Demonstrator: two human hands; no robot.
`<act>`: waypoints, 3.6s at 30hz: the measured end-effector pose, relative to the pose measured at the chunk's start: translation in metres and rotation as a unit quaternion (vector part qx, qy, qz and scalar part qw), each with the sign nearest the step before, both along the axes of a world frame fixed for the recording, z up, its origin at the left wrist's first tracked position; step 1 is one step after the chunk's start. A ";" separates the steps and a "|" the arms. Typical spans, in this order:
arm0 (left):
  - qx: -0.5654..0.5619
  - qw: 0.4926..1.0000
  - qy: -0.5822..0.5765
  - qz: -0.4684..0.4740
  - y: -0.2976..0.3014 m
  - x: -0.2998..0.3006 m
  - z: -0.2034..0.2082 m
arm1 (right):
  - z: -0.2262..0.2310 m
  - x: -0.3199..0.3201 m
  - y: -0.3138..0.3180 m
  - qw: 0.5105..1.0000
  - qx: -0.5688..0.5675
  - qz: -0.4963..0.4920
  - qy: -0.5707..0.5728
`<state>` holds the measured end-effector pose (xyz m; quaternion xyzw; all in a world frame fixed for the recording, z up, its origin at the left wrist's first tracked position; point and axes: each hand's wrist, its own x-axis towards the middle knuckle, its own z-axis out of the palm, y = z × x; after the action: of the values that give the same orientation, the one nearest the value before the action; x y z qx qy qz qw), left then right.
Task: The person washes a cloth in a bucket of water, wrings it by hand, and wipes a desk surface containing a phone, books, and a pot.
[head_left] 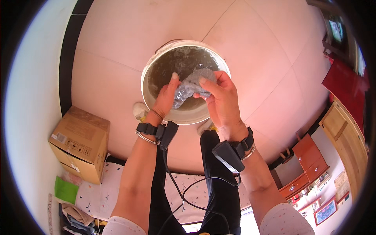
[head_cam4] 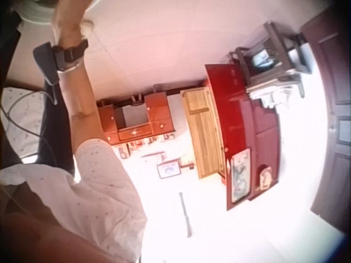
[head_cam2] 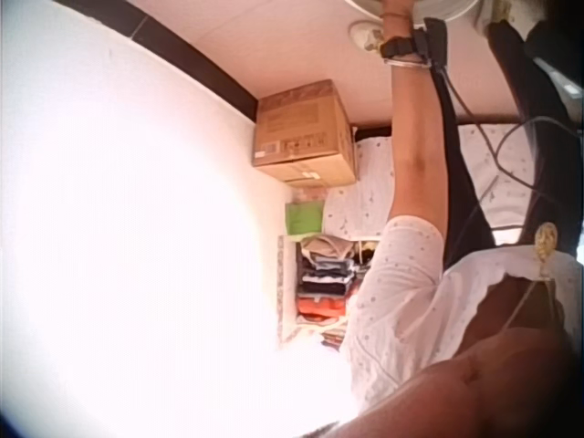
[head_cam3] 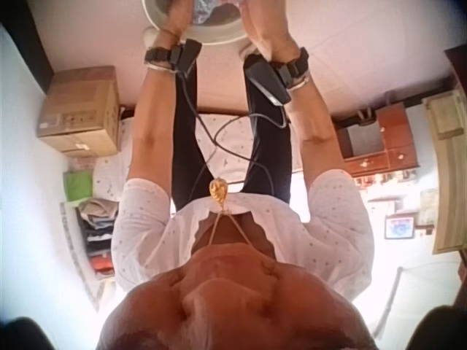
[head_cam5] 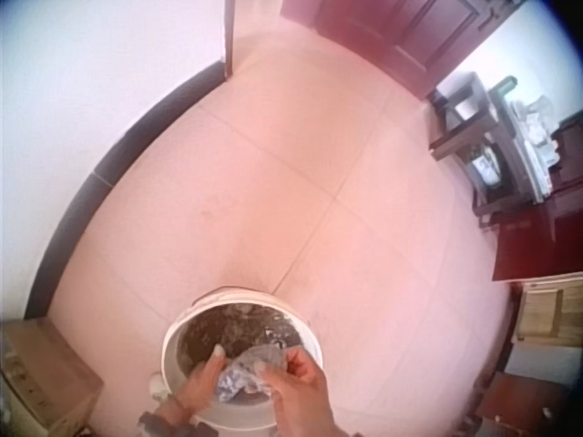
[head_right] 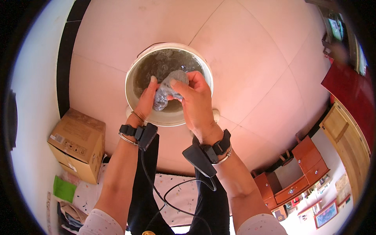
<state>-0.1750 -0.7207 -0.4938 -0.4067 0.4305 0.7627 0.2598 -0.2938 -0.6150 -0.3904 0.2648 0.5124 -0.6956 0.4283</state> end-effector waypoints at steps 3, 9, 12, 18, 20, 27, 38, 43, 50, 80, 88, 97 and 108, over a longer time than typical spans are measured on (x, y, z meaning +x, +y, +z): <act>0.127 0.987 0.006 0.100 0.000 0.001 0.009 | -0.005 0.006 -0.002 0.997 0.026 0.030 0.070; 0.226 0.912 0.043 0.340 0.012 -0.011 0.040 | -0.017 0.063 0.032 0.821 0.206 0.319 0.427; 0.167 0.937 0.060 0.301 0.017 -0.006 0.046 | -0.021 0.077 0.050 0.817 0.207 0.324 0.430; 0.172 0.929 0.077 0.320 0.034 0.000 0.073 | -0.023 0.050 0.030 0.970 -0.122 -0.033 -0.210; 0.132 0.935 0.084 0.318 0.046 -0.005 0.071 | -0.026 0.050 0.028 0.972 -0.134 0.006 -0.193; -0.387 0.906 0.165 0.045 0.044 0.001 0.066 | -0.002 0.052 0.014 0.977 -0.025 0.123 -0.170; -0.451 0.729 0.379 -0.348 -0.008 0.009 0.106 | -0.018 0.020 0.058 0.924 -0.068 0.284 -0.247; -0.508 0.612 0.449 -0.408 -0.016 -0.001 0.102 | 0.021 0.015 0.021 0.861 -0.071 0.428 -0.263; -0.445 0.671 0.375 -0.460 -0.002 0.000 0.068 | 0.000 0.026 0.017 0.812 0.095 0.564 -0.117; -0.270 0.916 0.021 -0.295 0.042 0.010 0.101 | 0.001 0.018 0.030 0.434 0.125 0.757 0.471; -0.250 0.940 0.017 -0.230 0.039 0.018 0.117 | 0.034 0.016 0.019 0.417 0.118 0.774 0.462; -0.366 0.886 0.132 -0.251 0.019 0.014 0.141 | 0.070 0.035 0.025 0.534 0.176 0.630 0.536; -0.477 0.790 0.337 -0.183 -0.003 0.009 0.247 | 0.175 0.024 0.027 0.926 0.030 0.349 0.141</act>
<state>-0.1662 -0.7241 -0.2469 -0.1093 0.8666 0.4869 0.0057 -0.2697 -0.5877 -0.2151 -0.0189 0.6480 -0.5170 0.5590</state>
